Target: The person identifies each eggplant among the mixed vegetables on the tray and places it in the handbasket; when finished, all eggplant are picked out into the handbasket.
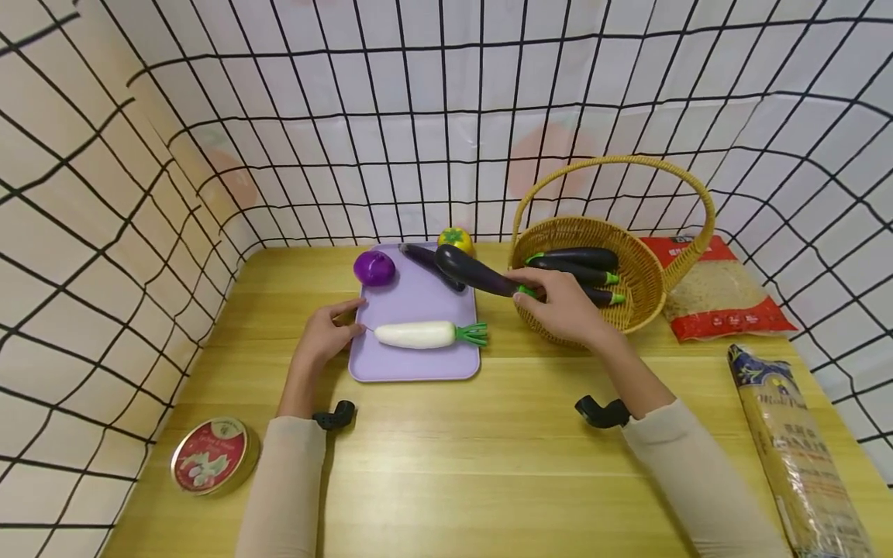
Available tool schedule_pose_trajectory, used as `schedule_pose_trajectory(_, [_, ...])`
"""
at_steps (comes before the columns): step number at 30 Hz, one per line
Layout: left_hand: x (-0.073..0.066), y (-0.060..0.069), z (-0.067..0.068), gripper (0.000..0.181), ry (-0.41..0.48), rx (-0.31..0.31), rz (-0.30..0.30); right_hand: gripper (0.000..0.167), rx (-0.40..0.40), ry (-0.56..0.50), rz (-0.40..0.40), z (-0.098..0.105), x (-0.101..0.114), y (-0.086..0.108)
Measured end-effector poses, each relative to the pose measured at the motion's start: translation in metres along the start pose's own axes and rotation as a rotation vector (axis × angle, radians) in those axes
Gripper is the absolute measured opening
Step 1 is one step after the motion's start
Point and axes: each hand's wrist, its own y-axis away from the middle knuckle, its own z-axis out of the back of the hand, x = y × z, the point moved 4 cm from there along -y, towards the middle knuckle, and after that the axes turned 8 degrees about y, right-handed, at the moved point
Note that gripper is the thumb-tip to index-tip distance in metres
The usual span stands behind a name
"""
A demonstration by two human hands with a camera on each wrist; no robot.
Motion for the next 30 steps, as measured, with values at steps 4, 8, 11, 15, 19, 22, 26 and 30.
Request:
schedule_pose_trajectory(4, [0.000, 0.001, 0.000, 0.052, 0.009, 0.000, 0.018, 0.039, -0.024, 0.012, -0.020, 0.015, -0.018, 0.015])
schedule_pose_trajectory(8, [-0.001, 0.003, 0.001, 0.052, 0.018, 0.004, 0.020, 0.038, -0.025, 0.019, -0.070, 0.030, -0.034, 0.028])
schedule_pose_trajectory(11, [-0.002, 0.003, 0.001, 0.053, 0.020, 0.004, 0.018, 0.038, -0.021, 0.035, -0.091, 0.038, -0.044, 0.038])
schedule_pose_trajectory(15, [-0.002, 0.002, 0.000, 0.053, 0.011, 0.002, 0.021, 0.037, -0.021, 0.067, -0.099, 0.045, -0.060, 0.050])
schedule_pose_trajectory(19, [-0.001, 0.003, 0.000, 0.053, 0.003, 0.000, 0.024, 0.038, -0.003, 0.090, -0.111, 0.049, -0.074, 0.057])
schedule_pose_trajectory(22, [-0.002, 0.003, 0.001, 0.053, 0.003, -0.005, 0.024, 0.038, 0.019, 0.112, -0.119, 0.052, -0.083, 0.058])
schedule_pose_trajectory(26, [-0.002, 0.002, 0.001, 0.053, 0.000, -0.013, 0.016, 0.037, 0.053, 0.162, -0.125, 0.053, -0.090, 0.058])
schedule_pose_trajectory(30, [0.000, 0.002, 0.000, 0.053, -0.005, -0.007, 0.012, 0.035, 0.094, 0.205, -0.133, 0.052, -0.096, 0.059])
